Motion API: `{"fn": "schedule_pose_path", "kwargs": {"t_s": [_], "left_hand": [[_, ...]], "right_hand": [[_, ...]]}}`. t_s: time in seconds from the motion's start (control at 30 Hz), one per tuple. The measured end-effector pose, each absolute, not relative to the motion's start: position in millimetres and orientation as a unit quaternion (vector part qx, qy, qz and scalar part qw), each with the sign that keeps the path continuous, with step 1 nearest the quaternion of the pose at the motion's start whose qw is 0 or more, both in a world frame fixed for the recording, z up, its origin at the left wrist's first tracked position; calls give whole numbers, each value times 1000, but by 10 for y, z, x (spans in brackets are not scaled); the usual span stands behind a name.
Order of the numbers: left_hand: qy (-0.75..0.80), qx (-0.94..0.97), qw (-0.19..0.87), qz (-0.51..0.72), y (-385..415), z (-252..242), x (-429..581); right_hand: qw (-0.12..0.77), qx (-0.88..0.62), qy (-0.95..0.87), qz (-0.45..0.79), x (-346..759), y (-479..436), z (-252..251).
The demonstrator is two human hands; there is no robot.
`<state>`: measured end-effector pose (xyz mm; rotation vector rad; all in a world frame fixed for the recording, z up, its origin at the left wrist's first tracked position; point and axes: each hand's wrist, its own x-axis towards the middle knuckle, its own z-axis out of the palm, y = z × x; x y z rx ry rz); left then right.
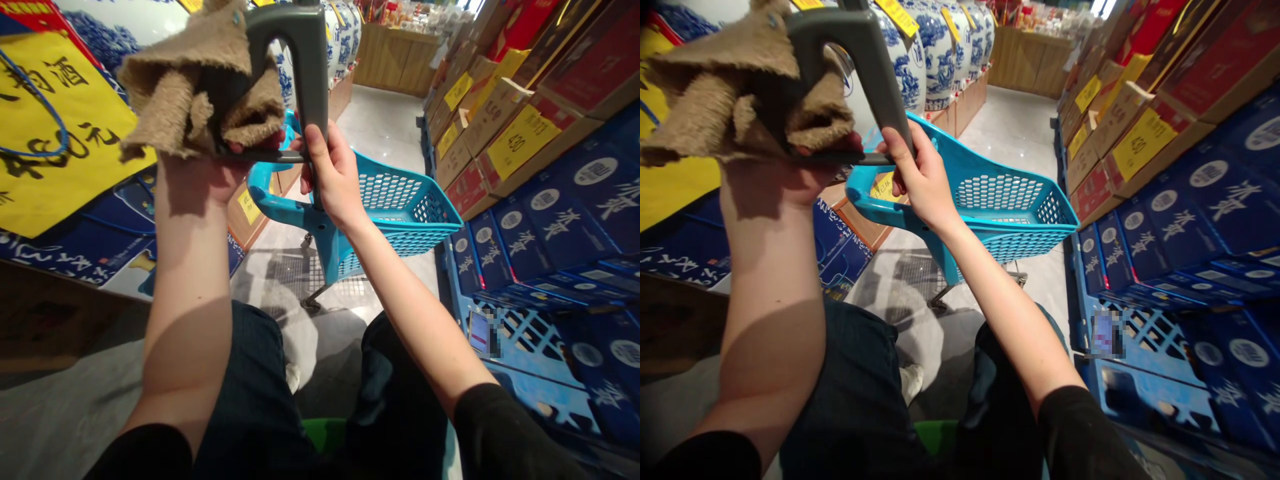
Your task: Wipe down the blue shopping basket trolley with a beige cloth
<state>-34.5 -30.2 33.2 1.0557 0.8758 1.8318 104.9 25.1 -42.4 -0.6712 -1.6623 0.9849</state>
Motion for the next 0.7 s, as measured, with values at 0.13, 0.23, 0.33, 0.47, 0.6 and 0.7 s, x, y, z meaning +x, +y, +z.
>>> {"fn": "schedule_pose_path", "kwargs": {"t_s": [0.13, 0.23, 0.33, 0.47, 0.6, 0.7], "left_hand": [[311, 386, 361, 790, -115, 350, -395], [373, 329, 120, 859, 105, 229, -459], [338, 409, -174, 829, 262, 40, -601], [357, 521, -265, 729, 310, -13, -746], [290, 578, 63, 760, 84, 193, -562], [264, 485, 358, 753, -224, 401, -294]], "right_hand": [[519, -277, -697, 411, 1059, 283, -425], [516, -270, -703, 408, 1061, 283, -427], [511, -262, -714, 400, 1058, 285, -438], [516, -252, -715, 399, 1043, 317, -469], [509, -236, -721, 407, 1037, 351, -499], [503, -228, -734, 395, 1039, 359, -517]]}}
